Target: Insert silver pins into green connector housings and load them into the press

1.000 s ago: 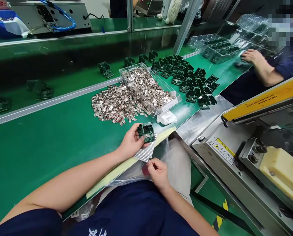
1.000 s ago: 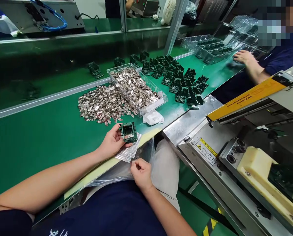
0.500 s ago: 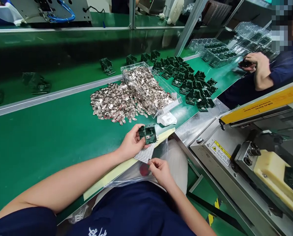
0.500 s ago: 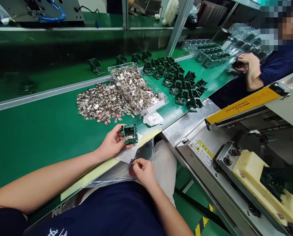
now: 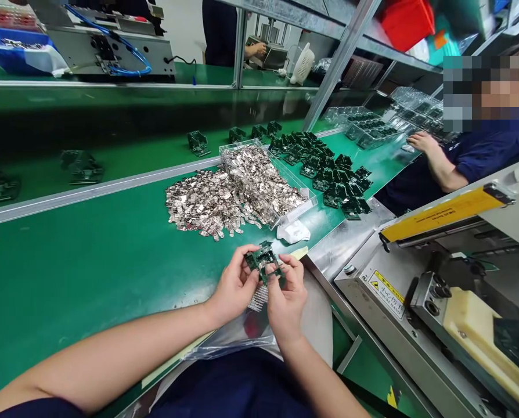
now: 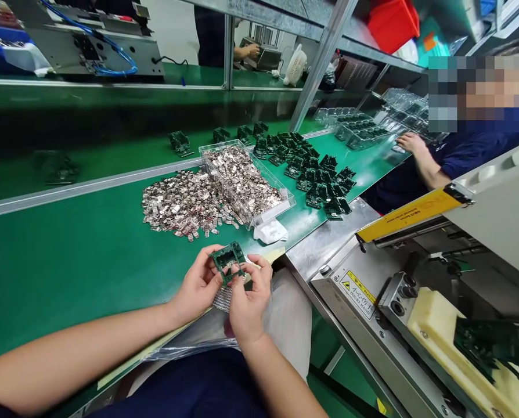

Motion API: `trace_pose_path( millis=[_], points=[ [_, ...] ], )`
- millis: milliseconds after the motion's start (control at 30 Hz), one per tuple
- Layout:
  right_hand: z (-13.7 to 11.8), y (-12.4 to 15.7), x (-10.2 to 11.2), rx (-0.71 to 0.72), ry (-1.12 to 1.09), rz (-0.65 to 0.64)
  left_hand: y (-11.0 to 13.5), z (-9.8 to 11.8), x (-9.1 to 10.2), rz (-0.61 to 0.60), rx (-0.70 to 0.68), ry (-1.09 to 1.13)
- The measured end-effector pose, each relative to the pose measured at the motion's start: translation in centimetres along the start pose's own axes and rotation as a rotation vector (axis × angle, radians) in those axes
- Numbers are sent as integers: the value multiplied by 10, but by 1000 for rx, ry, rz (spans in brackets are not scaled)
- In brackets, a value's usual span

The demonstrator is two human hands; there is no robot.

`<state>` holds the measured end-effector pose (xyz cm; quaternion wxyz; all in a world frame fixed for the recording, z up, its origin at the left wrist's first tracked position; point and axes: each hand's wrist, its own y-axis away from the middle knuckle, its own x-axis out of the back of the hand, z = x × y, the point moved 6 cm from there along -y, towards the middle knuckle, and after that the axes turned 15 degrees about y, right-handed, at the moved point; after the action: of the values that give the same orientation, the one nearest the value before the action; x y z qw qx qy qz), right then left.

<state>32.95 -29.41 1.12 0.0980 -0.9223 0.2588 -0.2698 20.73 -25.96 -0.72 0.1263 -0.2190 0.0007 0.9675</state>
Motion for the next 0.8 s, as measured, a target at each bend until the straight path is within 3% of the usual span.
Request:
trace_pose_path(
  millis=[133,800],
  points=[
    [1,4,-11,-30,4,-10,3,2,0,36,-38,-41],
    [-1,9,-18,16,-88,77,13,8,-4,132,-153,-102]
  ],
)
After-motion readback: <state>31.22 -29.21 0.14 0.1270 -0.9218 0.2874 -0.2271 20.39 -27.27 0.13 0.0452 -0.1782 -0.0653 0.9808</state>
